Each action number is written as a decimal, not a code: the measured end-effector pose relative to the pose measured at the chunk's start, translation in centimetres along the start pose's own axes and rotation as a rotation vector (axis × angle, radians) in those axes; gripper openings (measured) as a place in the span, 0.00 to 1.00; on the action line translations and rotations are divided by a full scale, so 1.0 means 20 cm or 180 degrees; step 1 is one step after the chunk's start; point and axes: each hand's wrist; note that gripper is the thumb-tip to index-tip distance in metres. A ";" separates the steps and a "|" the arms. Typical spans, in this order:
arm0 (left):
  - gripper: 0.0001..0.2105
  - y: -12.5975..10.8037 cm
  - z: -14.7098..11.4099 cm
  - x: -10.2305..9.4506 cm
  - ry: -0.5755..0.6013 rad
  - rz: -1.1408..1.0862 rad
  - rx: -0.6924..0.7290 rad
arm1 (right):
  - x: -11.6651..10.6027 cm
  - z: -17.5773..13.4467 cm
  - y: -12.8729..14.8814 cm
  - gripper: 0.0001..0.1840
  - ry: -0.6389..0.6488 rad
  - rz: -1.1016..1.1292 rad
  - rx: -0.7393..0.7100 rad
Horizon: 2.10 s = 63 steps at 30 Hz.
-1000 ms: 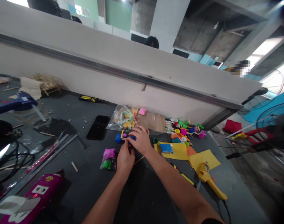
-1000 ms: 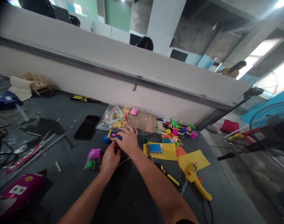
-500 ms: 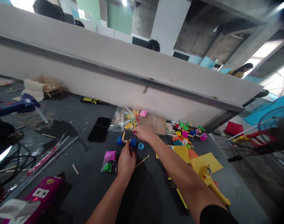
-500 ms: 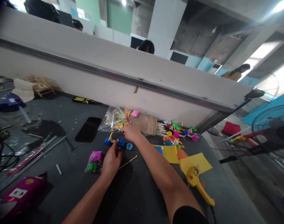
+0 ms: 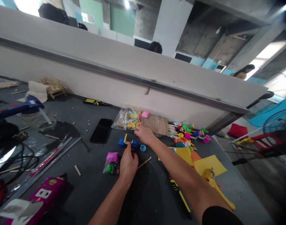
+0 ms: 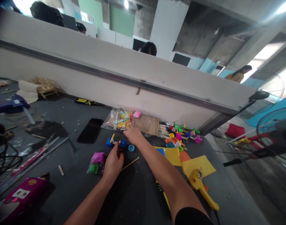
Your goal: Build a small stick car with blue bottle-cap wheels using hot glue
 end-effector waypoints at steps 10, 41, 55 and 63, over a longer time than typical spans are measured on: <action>0.08 -0.03 -0.04 -0.03 -0.0172 -0.0733 -0.0007 | -0.01 -0.21 0.08 0.17 -0.0867 0.1817 0.0392; 0.16 -0.04 -0.06 -0.07 -0.0521 -0.0752 0.0772 | 0.03 -0.32 0.25 0.16 -0.1266 0.3599 0.0934; 0.15 -0.05 -0.03 -0.05 -0.0216 -0.1791 -0.0061 | 0.01 -0.36 0.28 0.11 -0.1078 0.3263 0.0703; 0.14 -0.04 -0.03 -0.05 -0.0238 -0.1892 -0.0068 | 0.04 -0.34 0.26 0.14 -0.0861 0.3894 0.0992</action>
Point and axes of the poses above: each hand's wrist, its own z-axis towards the middle knuckle, its own x-axis out of the palm, y = z × x, and after that the axes turned 7 degrees about -x, right-handed
